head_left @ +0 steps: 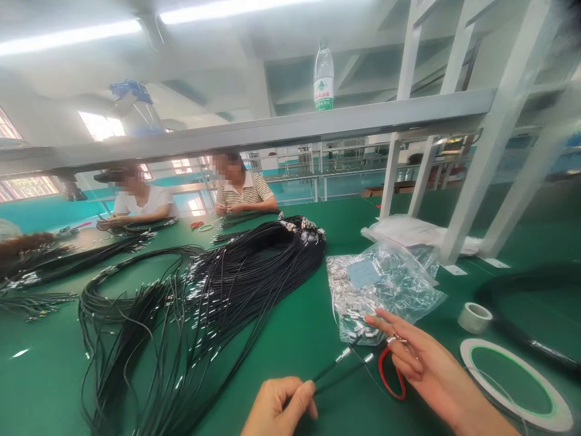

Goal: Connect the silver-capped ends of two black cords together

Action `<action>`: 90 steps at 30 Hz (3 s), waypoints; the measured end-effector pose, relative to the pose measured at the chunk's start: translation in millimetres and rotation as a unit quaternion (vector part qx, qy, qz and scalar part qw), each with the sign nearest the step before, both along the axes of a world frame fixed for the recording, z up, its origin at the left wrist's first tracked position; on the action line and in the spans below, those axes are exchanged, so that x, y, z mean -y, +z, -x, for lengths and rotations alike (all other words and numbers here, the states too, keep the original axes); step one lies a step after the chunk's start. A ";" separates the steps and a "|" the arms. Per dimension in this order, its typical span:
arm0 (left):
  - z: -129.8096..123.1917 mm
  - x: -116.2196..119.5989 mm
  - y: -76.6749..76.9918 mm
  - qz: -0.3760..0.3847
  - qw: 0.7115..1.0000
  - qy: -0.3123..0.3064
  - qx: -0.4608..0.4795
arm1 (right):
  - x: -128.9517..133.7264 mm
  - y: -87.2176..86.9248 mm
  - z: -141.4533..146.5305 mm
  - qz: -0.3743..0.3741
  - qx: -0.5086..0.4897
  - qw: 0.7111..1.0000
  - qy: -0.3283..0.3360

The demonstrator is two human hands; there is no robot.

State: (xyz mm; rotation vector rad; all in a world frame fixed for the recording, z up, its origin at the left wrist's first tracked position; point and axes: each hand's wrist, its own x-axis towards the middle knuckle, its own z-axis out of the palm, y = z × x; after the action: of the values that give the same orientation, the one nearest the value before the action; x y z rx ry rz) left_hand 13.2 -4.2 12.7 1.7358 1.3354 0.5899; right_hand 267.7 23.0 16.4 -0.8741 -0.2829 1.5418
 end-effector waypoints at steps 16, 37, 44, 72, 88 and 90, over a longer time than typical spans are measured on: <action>-0.2 0.4 0.0 0.005 1.000 0.004 0.006 | 5.4 -2.8 3.6 -0.076 0.129 0.987 0.058; -2.5 3.1 -2.1 0.005 1.000 -0.003 0.015 | 10.6 -14.8 31.2 -0.051 0.088 0.994 0.049; 0.6 2.0 -5.2 0.003 0.998 0.045 0.045 | 3.3 -13.6 18.5 -0.018 0.048 0.999 0.007; 0.4 13.7 0.2 -0.051 0.962 0.084 0.254 | -48.6 21.3 25.3 -0.151 0.367 0.917 -0.041; -4.2 50.4 56.2 -0.221 0.932 0.116 0.263 | 27.5 113.4 45.0 -0.295 0.274 0.908 0.119; -8.0 57.9 60.8 -0.238 0.930 0.116 0.255 | 45.9 131.4 51.9 -0.321 0.280 0.898 0.110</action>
State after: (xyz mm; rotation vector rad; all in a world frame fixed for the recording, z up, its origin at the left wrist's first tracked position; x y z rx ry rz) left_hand 21.2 -62.1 73.6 1.6260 1.0760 1.4913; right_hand 215.8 -22.9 147.9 -0.7412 -1.2703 1.2314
